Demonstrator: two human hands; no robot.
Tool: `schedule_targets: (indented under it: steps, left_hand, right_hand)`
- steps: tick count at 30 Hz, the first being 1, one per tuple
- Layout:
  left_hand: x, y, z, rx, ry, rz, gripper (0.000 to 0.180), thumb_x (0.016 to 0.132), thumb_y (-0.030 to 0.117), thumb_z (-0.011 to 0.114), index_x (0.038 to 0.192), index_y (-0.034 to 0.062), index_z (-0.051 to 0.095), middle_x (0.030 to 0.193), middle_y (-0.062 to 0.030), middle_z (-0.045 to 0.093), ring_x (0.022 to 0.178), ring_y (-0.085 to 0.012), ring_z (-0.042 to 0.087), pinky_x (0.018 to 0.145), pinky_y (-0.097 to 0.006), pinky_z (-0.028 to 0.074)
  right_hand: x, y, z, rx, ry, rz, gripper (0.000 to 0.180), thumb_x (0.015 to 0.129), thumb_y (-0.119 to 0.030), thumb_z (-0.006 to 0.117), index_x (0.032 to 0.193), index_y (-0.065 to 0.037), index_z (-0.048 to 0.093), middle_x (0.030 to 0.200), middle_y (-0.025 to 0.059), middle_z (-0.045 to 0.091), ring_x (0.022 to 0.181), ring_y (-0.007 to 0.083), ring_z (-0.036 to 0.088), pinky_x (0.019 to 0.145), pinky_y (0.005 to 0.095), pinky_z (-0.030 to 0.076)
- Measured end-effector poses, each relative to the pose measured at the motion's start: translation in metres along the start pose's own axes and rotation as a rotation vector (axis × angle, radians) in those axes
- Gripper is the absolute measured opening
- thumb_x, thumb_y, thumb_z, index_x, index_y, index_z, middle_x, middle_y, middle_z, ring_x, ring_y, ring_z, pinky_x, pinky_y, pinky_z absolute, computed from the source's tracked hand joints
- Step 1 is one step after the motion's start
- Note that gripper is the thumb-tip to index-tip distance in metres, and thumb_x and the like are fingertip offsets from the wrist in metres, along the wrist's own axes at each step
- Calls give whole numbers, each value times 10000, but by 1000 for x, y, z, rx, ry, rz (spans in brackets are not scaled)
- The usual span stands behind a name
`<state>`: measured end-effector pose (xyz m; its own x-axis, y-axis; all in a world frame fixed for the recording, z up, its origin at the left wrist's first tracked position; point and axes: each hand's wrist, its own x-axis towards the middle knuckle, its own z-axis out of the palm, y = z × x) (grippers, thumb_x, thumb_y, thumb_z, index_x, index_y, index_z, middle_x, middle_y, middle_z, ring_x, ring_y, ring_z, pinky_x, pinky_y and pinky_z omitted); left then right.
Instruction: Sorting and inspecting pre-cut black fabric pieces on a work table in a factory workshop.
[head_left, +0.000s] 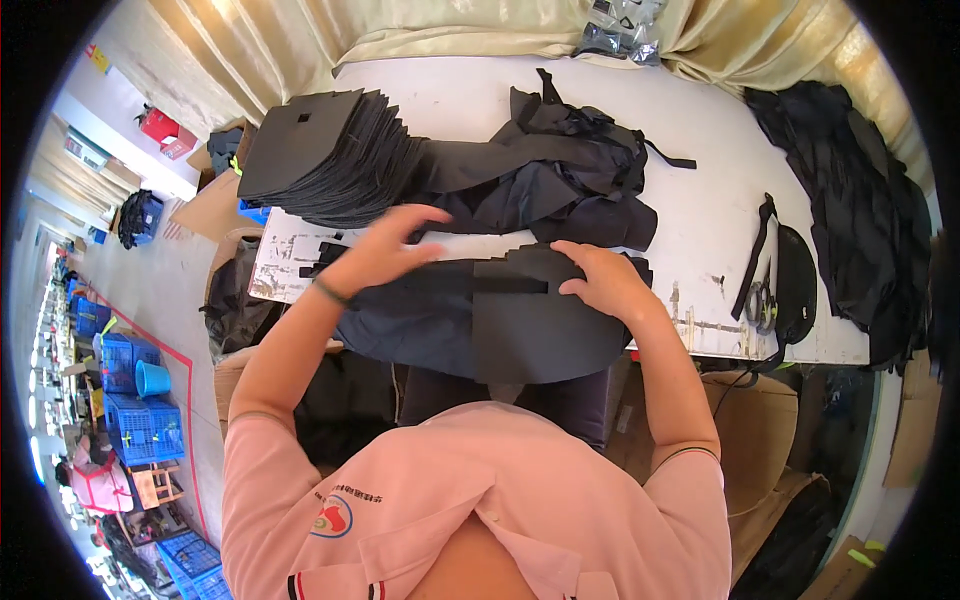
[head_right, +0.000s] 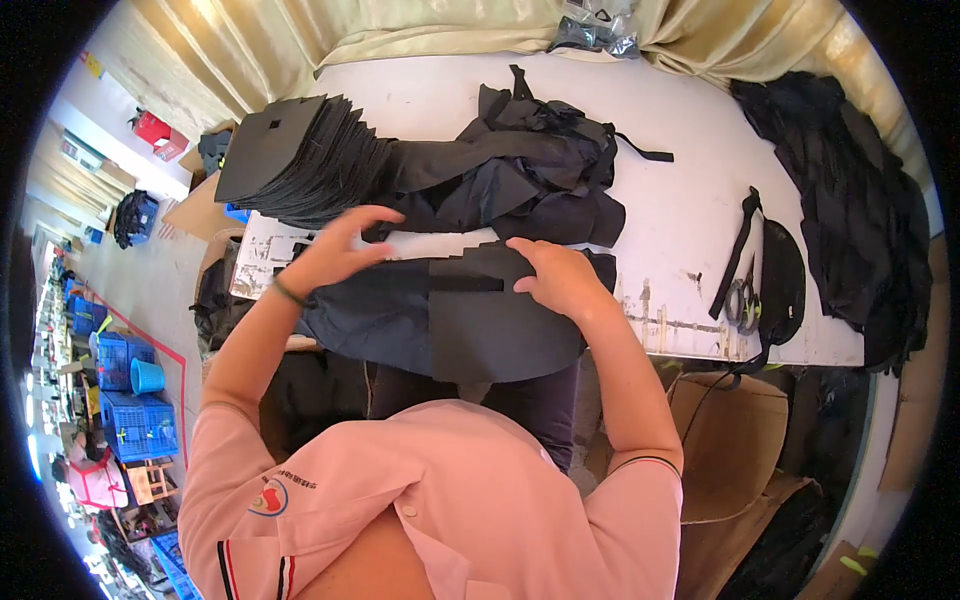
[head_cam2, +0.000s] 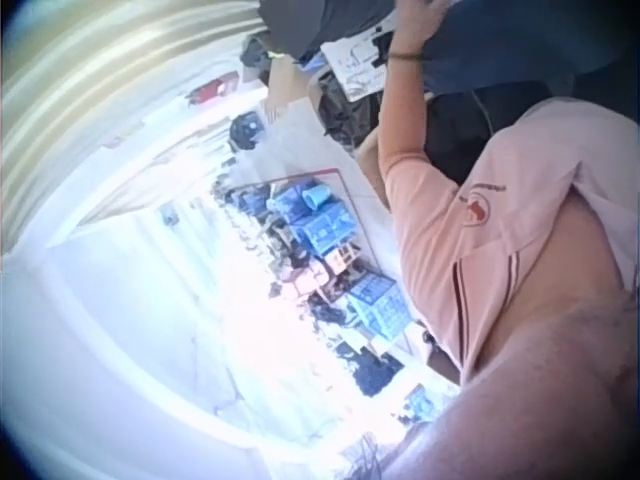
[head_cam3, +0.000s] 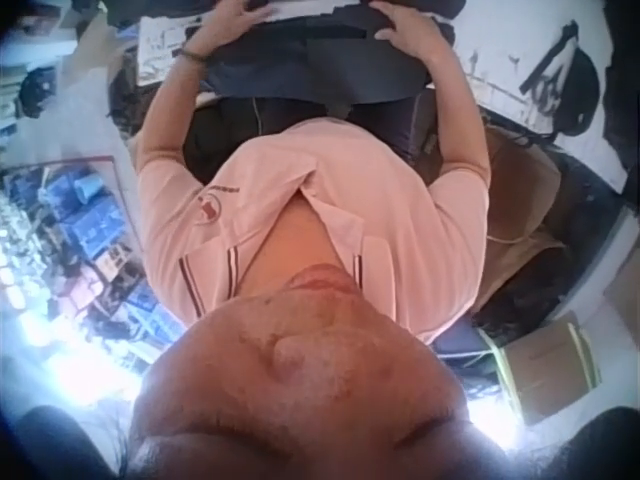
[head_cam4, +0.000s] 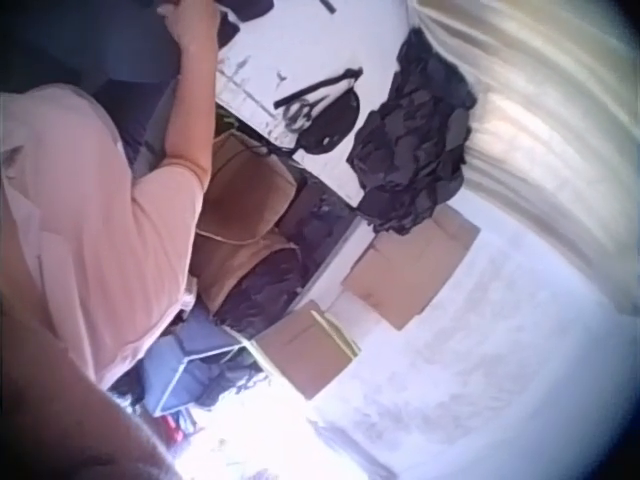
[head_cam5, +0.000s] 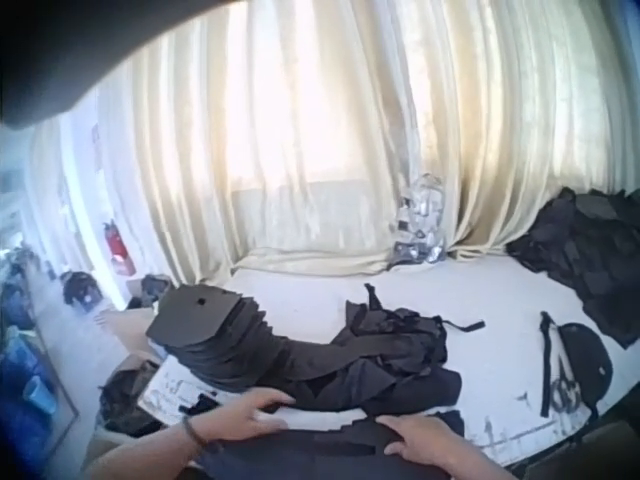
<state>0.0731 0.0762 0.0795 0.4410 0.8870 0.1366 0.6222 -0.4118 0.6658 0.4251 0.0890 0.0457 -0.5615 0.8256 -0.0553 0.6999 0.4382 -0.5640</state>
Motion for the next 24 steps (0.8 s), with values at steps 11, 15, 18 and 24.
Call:
schedule_targets:
  steps: [11, 15, 18, 24]
  left_hand:
    - [97, 32, 76, -487, -924, -217, 653, 744, 116, 813, 1322, 29, 523, 1183, -95, 628, 1077, -188, 578, 941, -323, 466]
    - [96, 48, 74, -538, -822, -232, 656, 738, 1, 781, 1337, 33, 515, 1185, -65, 633, 1080, -158, 572, 950, -311, 462]
    - [93, 45, 74, -596, -793, -228, 658, 735, -28, 769, 1339, 46, 517, 1210, -46, 625, 1100, -138, 557, 973, -306, 445]
    - [92, 46, 78, -622, -745, -155, 700, 741, -19, 762, 1376, 56, 479, 1254, -55, 603, 1144, -144, 532, 1018, -308, 410]
  right_hand:
    - [-14, -34, -13, -128, 103, -100, 625, 756, -128, 767, 1333, -154, 528, 1092, 113, 637, 916, 332, 606, 849, 408, 450]
    - [-21, -35, -14, -172, 175, -90, 614, 757, -127, 764, 1325, -154, 531, 1049, 98, 636, 890, 325, 603, 820, 407, 453]
    - [-20, -42, -11, -245, 199, -70, 608, 751, -119, 762, 1313, -140, 533, 1005, 89, 630, 878, 309, 610, 813, 404, 452]
    - [-22, -46, -4, -365, 274, -90, 597, 728, -103, 766, 1282, -119, 545, 903, 63, 617, 809, 264, 635, 759, 390, 441]
